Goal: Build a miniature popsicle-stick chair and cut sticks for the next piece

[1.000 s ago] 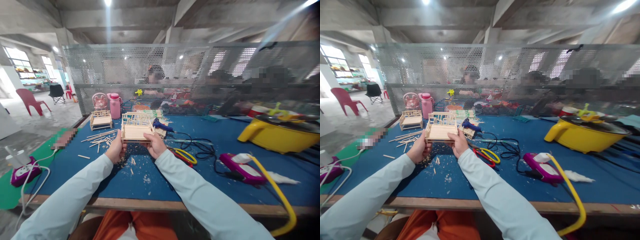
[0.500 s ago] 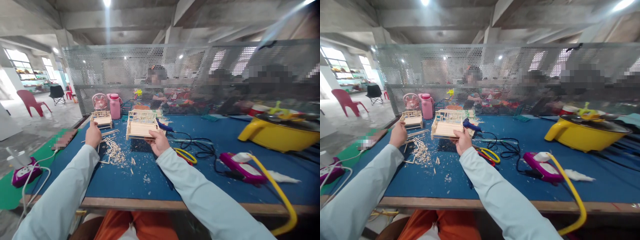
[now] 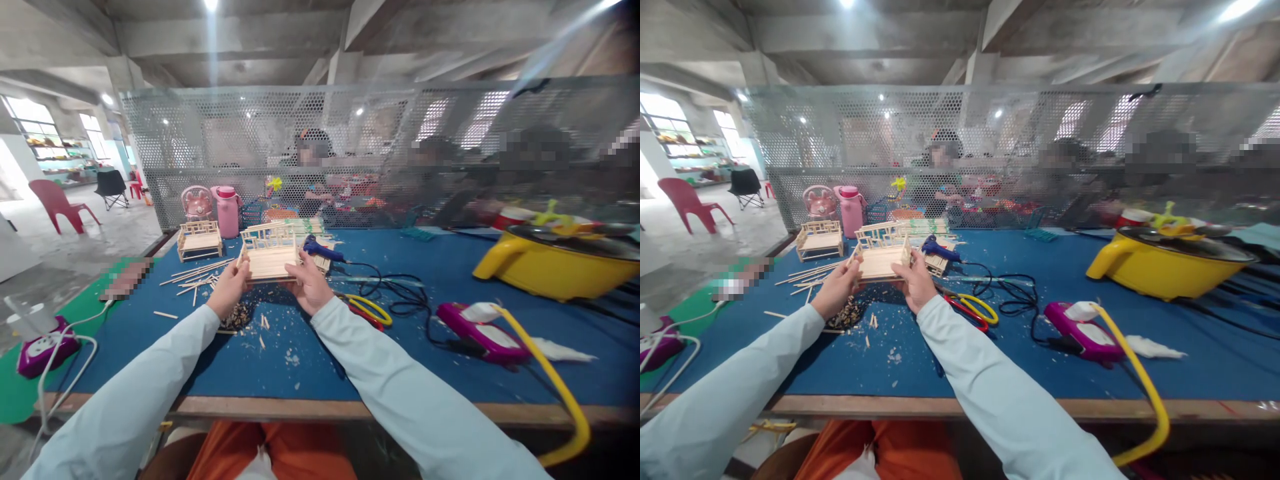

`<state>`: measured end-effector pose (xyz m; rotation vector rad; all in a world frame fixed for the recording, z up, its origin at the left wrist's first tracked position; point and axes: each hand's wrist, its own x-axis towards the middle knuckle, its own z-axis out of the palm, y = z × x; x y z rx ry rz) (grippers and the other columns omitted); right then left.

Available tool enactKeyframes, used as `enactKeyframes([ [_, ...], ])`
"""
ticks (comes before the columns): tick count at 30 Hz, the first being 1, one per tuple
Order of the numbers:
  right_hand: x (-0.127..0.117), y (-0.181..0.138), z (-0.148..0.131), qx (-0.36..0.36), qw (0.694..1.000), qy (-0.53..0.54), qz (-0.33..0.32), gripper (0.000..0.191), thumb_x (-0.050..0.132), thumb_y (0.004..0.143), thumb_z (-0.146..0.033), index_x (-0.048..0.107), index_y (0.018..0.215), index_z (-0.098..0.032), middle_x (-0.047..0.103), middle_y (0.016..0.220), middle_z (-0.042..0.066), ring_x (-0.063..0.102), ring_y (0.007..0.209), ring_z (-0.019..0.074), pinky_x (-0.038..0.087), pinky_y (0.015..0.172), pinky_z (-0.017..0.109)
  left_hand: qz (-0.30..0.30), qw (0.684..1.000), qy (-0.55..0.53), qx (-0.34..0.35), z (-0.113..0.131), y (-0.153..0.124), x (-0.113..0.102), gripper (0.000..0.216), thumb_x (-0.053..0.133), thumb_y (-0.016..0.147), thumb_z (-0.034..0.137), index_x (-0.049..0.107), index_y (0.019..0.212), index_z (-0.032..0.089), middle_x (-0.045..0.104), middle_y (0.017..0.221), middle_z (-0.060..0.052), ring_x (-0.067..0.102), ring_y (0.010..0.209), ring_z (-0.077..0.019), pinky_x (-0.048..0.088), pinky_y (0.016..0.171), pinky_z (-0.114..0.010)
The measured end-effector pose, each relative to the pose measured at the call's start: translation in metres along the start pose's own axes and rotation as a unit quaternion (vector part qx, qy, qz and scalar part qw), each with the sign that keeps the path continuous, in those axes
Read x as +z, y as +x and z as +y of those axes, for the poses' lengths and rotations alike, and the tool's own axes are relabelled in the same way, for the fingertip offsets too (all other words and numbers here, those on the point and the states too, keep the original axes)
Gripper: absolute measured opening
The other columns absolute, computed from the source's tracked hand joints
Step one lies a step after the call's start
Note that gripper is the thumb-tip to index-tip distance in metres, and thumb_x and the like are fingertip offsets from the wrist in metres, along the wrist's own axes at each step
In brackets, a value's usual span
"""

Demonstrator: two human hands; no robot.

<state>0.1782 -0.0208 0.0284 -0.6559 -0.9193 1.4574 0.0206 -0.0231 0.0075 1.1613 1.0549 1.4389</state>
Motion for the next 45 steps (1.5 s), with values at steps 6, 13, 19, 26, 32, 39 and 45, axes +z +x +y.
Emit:
enactKeyframes([
  [6, 0.001, -0.003, -0.007, -0.004, 0.995, 0.083, -0.052, 0.025, 0.06, 0.067, -0.017, 0.041, 0.081, -0.023, 0.068, 0.075, -0.002, 0.066, 0.068, 0.014, 0.054, 0.062, 0.027, 0.033, 0.988, -0.129, -0.072, 0.007, 0.014, -0.021, 0.011, 0.052, 0.08, 0.021, 0.056, 0.087, 0.015, 0.059, 0.069, 0.001, 0.053, 0.052, -0.0074, 0.044, 0.047, -0.018],
  [13, -0.004, -0.003, -0.009, 0.025, 0.996, 0.017, -0.083, 0.023, 0.06, 0.071, -0.017, 0.04, 0.079, -0.022, 0.068, 0.069, -0.001, 0.065, 0.059, 0.0116, 0.05, 0.048, 0.018, -0.035, 0.98, -0.161, -0.108, 0.008, 0.013, -0.022, 0.011, 0.052, 0.081, 0.021, 0.059, 0.088, 0.015, 0.062, 0.065, -0.001, 0.053, 0.046, -0.0073, 0.042, 0.042, -0.017],
  [19, 0.001, -0.009, -0.011, 0.059, 0.992, -0.015, -0.111, 0.023, 0.057, 0.073, -0.028, 0.047, 0.094, -0.023, 0.066, 0.068, -0.003, 0.063, 0.056, 0.0116, 0.05, 0.048, 0.02, -0.054, 0.978, -0.168, -0.113, 0.006, 0.015, -0.023, 0.02, 0.055, 0.079, 0.017, 0.058, 0.098, 0.016, 0.067, 0.08, -0.004, 0.06, 0.058, -0.0105, 0.047, 0.05, -0.02],
  [26, -0.004, -0.011, -0.017, -0.264, 0.918, -0.283, 0.087, 0.024, 0.058, 0.072, -0.044, 0.057, 0.084, -0.023, 0.055, 0.068, -0.002, 0.049, 0.055, 0.0119, 0.044, 0.052, 0.025, -0.041, 0.983, -0.157, -0.084, 0.006, 0.014, -0.023, 0.017, 0.056, 0.078, 0.025, 0.058, 0.093, 0.017, 0.064, 0.073, -0.001, 0.057, 0.056, -0.0097, 0.046, 0.05, -0.021],
  [32, 0.003, -0.031, -0.022, -0.392, 0.799, -0.45, -0.076, 0.011, 0.059, 0.072, -0.027, 0.07, 0.075, -0.025, 0.066, 0.076, 0.004, 0.057, 0.071, 0.0184, 0.045, 0.071, 0.033, 0.005, 0.995, -0.092, -0.037, 0.005, 0.01, -0.017, 0.024, 0.057, 0.077, 0.037, 0.055, 0.09, 0.017, 0.061, 0.073, 0.0, 0.054, 0.054, -0.0087, 0.044, 0.049, -0.02],
  [39, 0.007, -0.028, -0.013, -0.178, 0.89, -0.413, -0.074, 0.037, 0.049, 0.077, -0.046, 0.069, 0.072, -0.015, 0.047, 0.04, -0.003, 0.04, 0.038, 0.0094, 0.034, 0.043, 0.024, 0.108, 0.982, 0.032, 0.151, 0.006, 0.008, -0.018, 0.031, 0.05, 0.08, 0.042, 0.057, 0.094, 0.016, 0.062, 0.085, -0.004, 0.056, 0.07, -0.0126, 0.044, 0.064, -0.023],
  [45, 0.007, -0.021, -0.01, 0.108, 0.977, -0.092, -0.162, 0.035, 0.054, 0.076, -0.044, 0.063, 0.093, -0.015, 0.026, 0.031, -0.012, 0.015, 0.029, 0.0043, 0.022, 0.03, 0.016, 0.162, 0.936, 0.151, 0.275, 0.017, 0.0, -0.019, 0.03, 0.043, 0.084, 0.037, 0.058, 0.101, 0.018, 0.063, 0.095, -0.005, 0.056, 0.088, -0.0159, 0.04, 0.08, -0.024],
])
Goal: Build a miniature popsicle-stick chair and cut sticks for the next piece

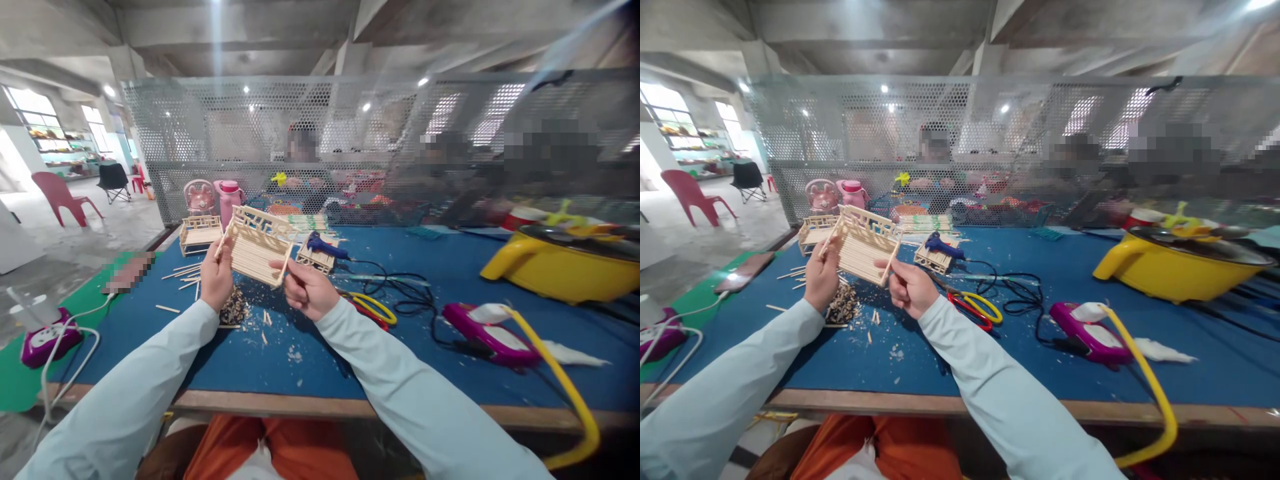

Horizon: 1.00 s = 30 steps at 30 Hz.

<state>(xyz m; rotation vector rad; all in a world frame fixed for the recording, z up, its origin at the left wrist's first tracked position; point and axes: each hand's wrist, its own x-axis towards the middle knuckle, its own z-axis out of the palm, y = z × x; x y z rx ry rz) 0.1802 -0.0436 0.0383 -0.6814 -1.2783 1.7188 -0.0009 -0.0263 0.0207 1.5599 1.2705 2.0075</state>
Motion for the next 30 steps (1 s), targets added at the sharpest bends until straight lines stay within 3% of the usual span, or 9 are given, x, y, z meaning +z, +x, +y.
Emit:
enactKeyframes([
  [6, -0.002, 0.0, 0.001, 0.031, 0.996, 0.08, -0.007, 0.018, 0.063, 0.07, -0.033, 0.061, 0.081, -0.018, 0.025, 0.031, -0.013, 0.012, 0.03, 0.0029, 0.019, 0.03, 0.013, 0.005, 1.0, 0.003, 0.002, 0.004, -0.002, 0.001, 0.029, 0.042, 0.085, 0.036, 0.058, 0.101, 0.017, 0.063, 0.091, -0.006, 0.055, 0.089, -0.017, 0.04, 0.08, -0.025],
  [10, -0.005, 0.006, 0.004, 0.023, 0.996, 0.052, 0.068, 0.023, 0.07, 0.061, -0.034, 0.06, 0.075, -0.018, 0.027, 0.032, -0.013, 0.015, 0.03, 0.0024, 0.017, 0.031, 0.014, 0.011, 1.0, -0.012, -0.004, 0.006, -0.003, 0.002, 0.026, 0.044, 0.084, 0.035, 0.059, 0.099, 0.019, 0.063, 0.092, -0.004, 0.055, 0.091, -0.0166, 0.039, 0.082, -0.025],
  [13, -0.007, 0.009, 0.006, -0.02, 0.987, -0.039, 0.153, 0.027, 0.072, 0.056, -0.038, 0.059, 0.069, -0.018, 0.029, 0.032, -0.012, 0.019, 0.031, 0.0036, 0.017, 0.032, 0.017, 0.005, 1.0, -0.003, -0.009, 0.006, -0.005, 0.002, 0.026, 0.043, 0.085, 0.034, 0.058, 0.101, 0.019, 0.062, 0.097, -0.005, 0.054, 0.092, -0.0166, 0.039, 0.084, -0.025],
  [15, -0.007, 0.009, 0.006, -0.082, 0.963, -0.159, 0.202, 0.025, 0.069, 0.058, -0.039, 0.06, 0.064, -0.017, 0.035, 0.034, -0.009, 0.025, 0.034, 0.0051, 0.019, 0.034, 0.02, 0.008, 1.0, 0.011, -0.009, 0.005, -0.005, 0.002, 0.027, 0.042, 0.085, 0.034, 0.057, 0.102, 0.018, 0.061, 0.1, -0.005, 0.054, 0.094, -0.017, 0.038, 0.086, -0.026],
  [19, -0.008, 0.006, -0.001, -0.225, 0.869, -0.375, 0.23, 0.021, 0.061, 0.067, -0.036, 0.06, 0.057, -0.017, 0.045, 0.043, -0.004, 0.034, 0.043, 0.0074, 0.026, 0.043, 0.022, 0.014, 0.999, 0.033, -0.012, 0.002, -0.003, 0.0, 0.025, 0.043, 0.085, 0.032, 0.057, 0.1, 0.018, 0.062, 0.099, -0.006, 0.054, 0.092, -0.0172, 0.038, 0.085, -0.026],
  [21, -0.016, 0.006, -0.007, -0.261, 0.847, -0.389, 0.25, 0.023, 0.057, 0.071, -0.038, 0.058, 0.06, -0.018, 0.046, 0.046, -0.004, 0.037, 0.045, 0.0083, 0.029, 0.045, 0.022, 0.014, 0.999, 0.026, -0.031, -0.001, 0.0, -0.001, 0.024, 0.043, 0.085, 0.032, 0.057, 0.099, 0.018, 0.062, 0.095, -0.005, 0.054, 0.088, -0.0166, 0.04, 0.081, -0.025],
  [26, -0.051, 0.01, -0.029, -0.313, 0.822, -0.247, 0.406, 0.042, 0.045, 0.077, -0.055, 0.045, 0.053, -0.02, 0.041, 0.042, -0.005, 0.036, 0.038, 0.008, 0.031, 0.041, 0.022, 0.005, 0.995, -0.023, -0.093, -0.009, 0.002, 0.003, 0.026, 0.044, 0.084, 0.034, 0.057, 0.099, 0.016, 0.062, 0.09, -0.005, 0.055, 0.079, -0.0148, 0.041, 0.07, -0.024],
  [28, -0.062, 0.014, -0.04, -0.293, 0.836, -0.222, 0.408, 0.05, 0.04, 0.079, -0.059, 0.043, 0.048, -0.02, 0.043, 0.042, -0.004, 0.037, 0.037, 0.0076, 0.032, 0.04, 0.022, -0.036, 0.993, -0.029, -0.106, -0.009, -0.001, 0.005, 0.027, 0.044, 0.084, 0.033, 0.058, 0.098, 0.015, 0.062, 0.088, -0.004, 0.054, 0.075, -0.014, 0.042, 0.068, -0.023],
  [30, -0.065, 0.019, -0.05, -0.224, 0.887, -0.205, 0.347, 0.045, 0.046, 0.078, -0.054, 0.05, 0.051, -0.018, 0.05, 0.047, -0.002, 0.041, 0.038, 0.0068, 0.033, 0.039, 0.02, -0.084, 0.992, -0.018, -0.097, -0.006, -0.005, 0.008, 0.026, 0.045, 0.083, 0.032, 0.06, 0.097, 0.016, 0.063, 0.086, -0.004, 0.055, 0.073, -0.0138, 0.042, 0.068, -0.024],
])
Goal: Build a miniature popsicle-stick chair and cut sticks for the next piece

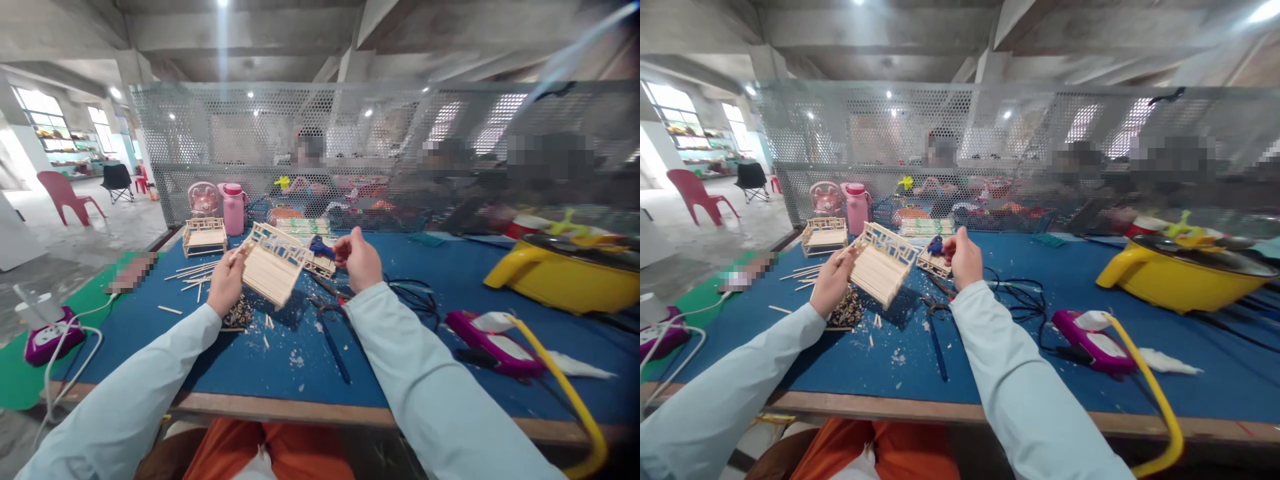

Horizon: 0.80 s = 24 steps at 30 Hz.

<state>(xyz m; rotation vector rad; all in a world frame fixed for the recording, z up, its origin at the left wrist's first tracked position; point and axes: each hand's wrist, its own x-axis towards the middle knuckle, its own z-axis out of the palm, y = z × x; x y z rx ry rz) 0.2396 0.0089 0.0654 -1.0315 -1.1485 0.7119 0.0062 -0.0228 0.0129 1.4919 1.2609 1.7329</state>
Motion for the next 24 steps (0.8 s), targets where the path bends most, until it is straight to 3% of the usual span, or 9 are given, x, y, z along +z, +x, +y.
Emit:
enactKeyframes([
  [4, 0.011, 0.011, -0.012, 0.136, 0.965, 0.0, -0.224, 0.009, 0.067, 0.063, -0.022, 0.063, 0.063, -0.014, 0.06, 0.052, -0.001, 0.048, 0.04, 0.0069, 0.035, 0.039, 0.018, -0.089, 0.995, 0.033, 0.037, 0.009, -0.009, 0.004, 0.024, 0.047, 0.082, 0.03, 0.063, 0.095, 0.017, 0.065, 0.089, -0.004, 0.056, 0.079, -0.0149, 0.041, 0.074, -0.025],
  [7, 0.015, 0.012, -0.013, 0.218, 0.901, -0.002, -0.376, 0.008, 0.068, 0.055, -0.01, 0.064, 0.062, -0.011, 0.063, 0.052, 0.002, 0.054, 0.042, 0.0105, 0.04, 0.04, 0.02, -0.14, 0.988, 0.041, 0.056, 0.017, -0.014, 0.004, 0.024, 0.047, 0.082, 0.031, 0.064, 0.093, 0.018, 0.066, 0.09, -0.004, 0.057, 0.083, -0.0161, 0.041, 0.075, -0.024],
  [9, 0.013, 0.011, -0.011, 0.253, 0.865, 0.009, -0.433, 0.008, 0.067, 0.055, -0.008, 0.065, 0.063, -0.01, 0.065, 0.054, 0.002, 0.056, 0.043, 0.0108, 0.042, 0.041, 0.02, -0.155, 0.985, 0.047, 0.066, 0.02, -0.016, 0.003, 0.024, 0.048, 0.082, 0.031, 0.064, 0.093, 0.018, 0.066, 0.09, -0.003, 0.057, 0.084, -0.017, 0.041, 0.074, -0.024],
  [24, 0.009, 0.006, 0.01, 0.302, 0.826, 0.072, -0.47, 0.023, 0.076, 0.05, -0.015, 0.066, 0.069, -0.009, 0.068, 0.059, 0.002, 0.062, 0.051, 0.011, 0.048, 0.05, 0.019, -0.167, 0.961, 0.188, 0.113, 0.028, -0.018, 0.001, 0.029, 0.039, 0.085, 0.024, 0.059, 0.101, 0.013, 0.065, 0.099, -0.007, 0.057, 0.09, -0.0172, 0.043, 0.08, -0.028],
])
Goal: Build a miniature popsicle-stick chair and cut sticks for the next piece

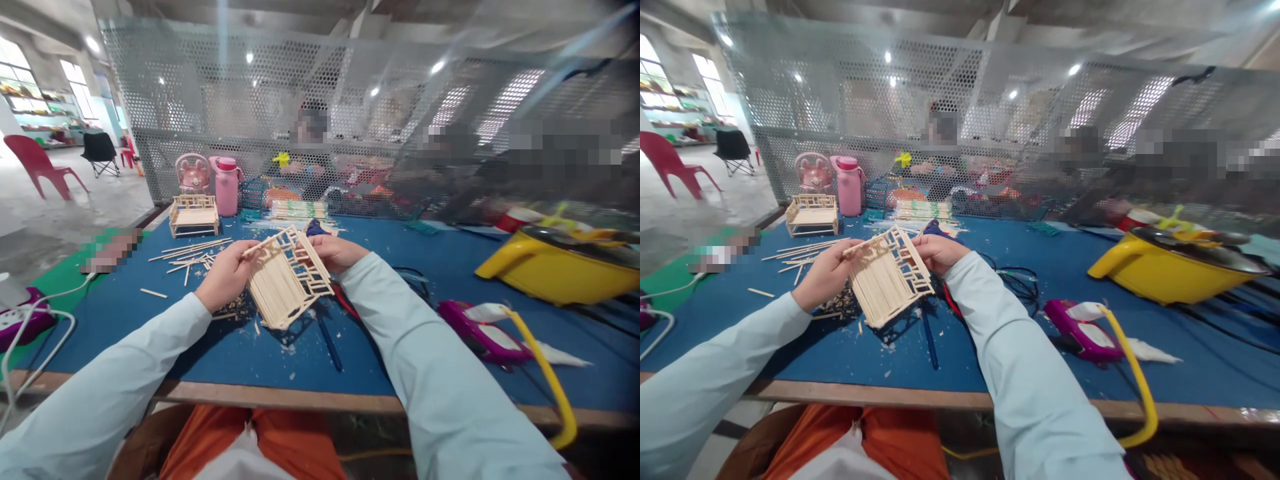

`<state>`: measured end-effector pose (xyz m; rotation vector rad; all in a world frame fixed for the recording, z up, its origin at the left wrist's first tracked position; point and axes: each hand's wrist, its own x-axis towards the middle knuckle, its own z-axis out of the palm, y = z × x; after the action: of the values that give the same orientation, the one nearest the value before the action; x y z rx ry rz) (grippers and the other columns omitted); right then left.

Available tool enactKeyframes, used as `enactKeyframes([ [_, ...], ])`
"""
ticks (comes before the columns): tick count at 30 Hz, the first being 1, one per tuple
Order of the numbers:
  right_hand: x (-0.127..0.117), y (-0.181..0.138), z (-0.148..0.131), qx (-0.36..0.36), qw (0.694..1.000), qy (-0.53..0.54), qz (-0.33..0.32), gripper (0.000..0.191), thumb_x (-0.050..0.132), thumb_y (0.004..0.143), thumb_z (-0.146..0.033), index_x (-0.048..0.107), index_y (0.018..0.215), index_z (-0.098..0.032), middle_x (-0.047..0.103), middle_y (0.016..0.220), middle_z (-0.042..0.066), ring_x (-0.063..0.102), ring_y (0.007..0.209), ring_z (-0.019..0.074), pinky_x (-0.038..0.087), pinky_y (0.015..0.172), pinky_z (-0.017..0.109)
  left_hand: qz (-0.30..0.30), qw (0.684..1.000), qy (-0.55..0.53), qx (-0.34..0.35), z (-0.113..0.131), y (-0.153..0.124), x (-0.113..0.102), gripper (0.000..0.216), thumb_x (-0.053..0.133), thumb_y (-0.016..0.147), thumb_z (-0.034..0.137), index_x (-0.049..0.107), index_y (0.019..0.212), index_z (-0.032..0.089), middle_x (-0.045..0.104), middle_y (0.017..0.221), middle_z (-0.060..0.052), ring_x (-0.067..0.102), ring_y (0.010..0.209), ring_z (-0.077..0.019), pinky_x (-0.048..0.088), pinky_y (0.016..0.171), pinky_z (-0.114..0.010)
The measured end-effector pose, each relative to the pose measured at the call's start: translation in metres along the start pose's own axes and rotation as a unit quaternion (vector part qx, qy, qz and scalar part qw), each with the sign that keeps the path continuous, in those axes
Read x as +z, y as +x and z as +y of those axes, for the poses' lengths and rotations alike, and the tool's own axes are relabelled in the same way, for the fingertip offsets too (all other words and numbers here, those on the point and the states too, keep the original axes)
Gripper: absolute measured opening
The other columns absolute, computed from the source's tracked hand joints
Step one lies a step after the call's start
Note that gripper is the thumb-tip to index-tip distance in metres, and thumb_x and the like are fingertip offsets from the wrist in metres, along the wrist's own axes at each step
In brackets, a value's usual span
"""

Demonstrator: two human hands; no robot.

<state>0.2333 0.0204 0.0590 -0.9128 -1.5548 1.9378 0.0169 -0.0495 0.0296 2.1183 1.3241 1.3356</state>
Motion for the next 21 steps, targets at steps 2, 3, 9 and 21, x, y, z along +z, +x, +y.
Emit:
enactKeyframes([
  [2, -0.003, 0.001, 0.0, 0.001, 1.0, -0.004, -0.001, 0.022, 0.077, 0.05, -0.016, 0.065, 0.066, -0.009, 0.066, 0.057, 0.001, 0.06, 0.048, 0.0092, 0.046, 0.048, 0.018, 0.0, 1.0, 0.012, 0.009, 0.0, 0.0, -0.001, 0.028, 0.039, 0.085, 0.023, 0.059, 0.101, 0.012, 0.065, 0.099, -0.008, 0.057, 0.09, -0.0169, 0.043, 0.08, -0.028],
  [3, -0.005, 0.002, 0.0, 0.004, 1.0, -0.008, -0.002, 0.021, 0.077, 0.05, -0.017, 0.064, 0.065, -0.009, 0.065, 0.055, 0.001, 0.058, 0.046, 0.0083, 0.045, 0.046, 0.017, 0.001, 1.0, 0.018, 0.015, 0.0, 0.001, -0.001, 0.028, 0.039, 0.084, 0.021, 0.059, 0.101, 0.012, 0.064, 0.099, -0.008, 0.057, 0.091, -0.0169, 0.043, 0.08, -0.028],
  [9, -0.004, 0.003, -0.003, 0.01, 0.999, -0.046, 0.003, 0.023, 0.078, 0.053, -0.021, 0.057, 0.055, -0.01, 0.056, 0.045, -0.004, 0.047, 0.038, 0.0031, 0.037, 0.039, 0.015, 0.004, 0.998, 0.048, 0.05, 0.001, 0.003, -0.002, 0.028, 0.038, 0.083, 0.017, 0.059, 0.101, 0.012, 0.064, 0.101, -0.009, 0.057, 0.094, -0.0172, 0.043, 0.084, -0.029],
  [21, -0.018, -0.001, 0.0, -0.036, 0.98, -0.137, 0.141, 0.016, 0.067, 0.059, -0.024, 0.057, 0.062, -0.013, 0.054, 0.045, -0.005, 0.042, 0.037, 0.003, 0.029, 0.038, 0.016, -0.003, 0.997, 0.047, 0.064, 0.004, 0.003, -0.003, 0.028, 0.038, 0.083, 0.014, 0.059, 0.101, 0.011, 0.064, 0.102, -0.01, 0.056, 0.095, -0.0171, 0.043, 0.085, -0.031],
])
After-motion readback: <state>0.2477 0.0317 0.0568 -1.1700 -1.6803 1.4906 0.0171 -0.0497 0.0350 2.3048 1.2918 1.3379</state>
